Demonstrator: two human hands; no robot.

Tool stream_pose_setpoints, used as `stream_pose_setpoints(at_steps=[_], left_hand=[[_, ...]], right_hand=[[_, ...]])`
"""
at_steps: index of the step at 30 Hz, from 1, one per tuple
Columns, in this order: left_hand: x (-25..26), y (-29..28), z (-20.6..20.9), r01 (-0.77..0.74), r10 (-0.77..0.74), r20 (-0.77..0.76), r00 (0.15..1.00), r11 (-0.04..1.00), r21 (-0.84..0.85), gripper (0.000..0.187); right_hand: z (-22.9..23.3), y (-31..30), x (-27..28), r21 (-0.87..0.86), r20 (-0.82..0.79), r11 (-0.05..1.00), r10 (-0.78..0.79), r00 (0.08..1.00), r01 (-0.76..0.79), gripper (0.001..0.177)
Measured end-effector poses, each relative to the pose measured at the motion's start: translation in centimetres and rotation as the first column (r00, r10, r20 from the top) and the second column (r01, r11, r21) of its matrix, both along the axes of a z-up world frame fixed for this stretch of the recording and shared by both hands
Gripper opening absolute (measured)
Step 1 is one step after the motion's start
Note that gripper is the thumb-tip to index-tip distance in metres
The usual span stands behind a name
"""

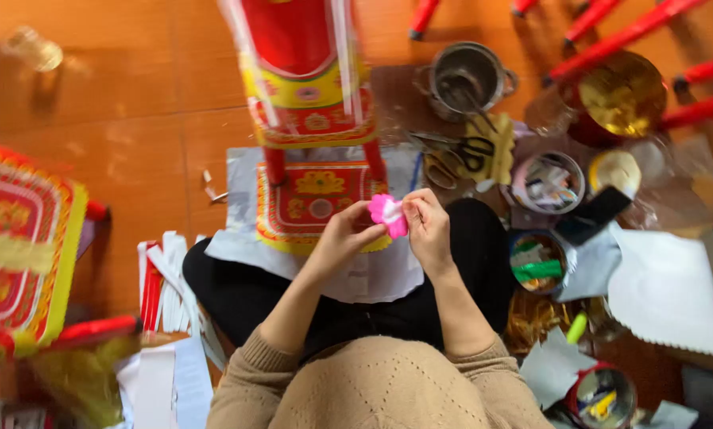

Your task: Decorating a traditional paper horse model with stickers, paint, and ornaments

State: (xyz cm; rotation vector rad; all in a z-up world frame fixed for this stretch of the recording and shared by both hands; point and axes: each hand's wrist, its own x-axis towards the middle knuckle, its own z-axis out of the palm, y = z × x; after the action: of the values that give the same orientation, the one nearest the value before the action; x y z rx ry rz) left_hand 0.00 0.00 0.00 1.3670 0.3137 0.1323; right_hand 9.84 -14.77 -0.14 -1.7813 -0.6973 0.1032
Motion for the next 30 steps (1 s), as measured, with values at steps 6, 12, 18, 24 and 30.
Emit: stream_pose_setpoints(at_steps=[6,12,18,24,30], left_hand=[[-0.6,0.3,-3.5,-0.215,0.215,-0.029,0.976,0.976,-0.024,0.023],[-1.6,0.8,-1.6,-0.158,0.166,0.007,0.986,0.947,-0.278,0.022],[-2.7,3.3,-1.8,-0.183,0.203,0.011,0.979,0.902,-0.390,0.012],[-2.1,3.4,-2.9,-0.221,0.290,0.052,0.956,0.823,-0.524,0.010],[-1.1,3.2,-5.6,-0.286,0.306,-0.047,0.951,0.810,-0.512,0.028]], right_hand=[[-1.7,2.6,-1.8,-0.080,0.052,0.996,0.045,0.998,-0.040,0.041],[-3.9,2.1,-0.4,-0.054,0.034,0.989,-0.133,0.991,0.134,0.027],[-7.3,-6.3,5.6,-0.085,0.073,0.897,-0.428,0.901,0.433,0.006],[-14.0,-19.6,10.0,-0.435,0.442,0.631,-0.472,0.763,0.642,0.030],[-10.9,-15.4,13.6,-0.636,0.463,0.557,-0.280,0.841,0.535,0.038]])
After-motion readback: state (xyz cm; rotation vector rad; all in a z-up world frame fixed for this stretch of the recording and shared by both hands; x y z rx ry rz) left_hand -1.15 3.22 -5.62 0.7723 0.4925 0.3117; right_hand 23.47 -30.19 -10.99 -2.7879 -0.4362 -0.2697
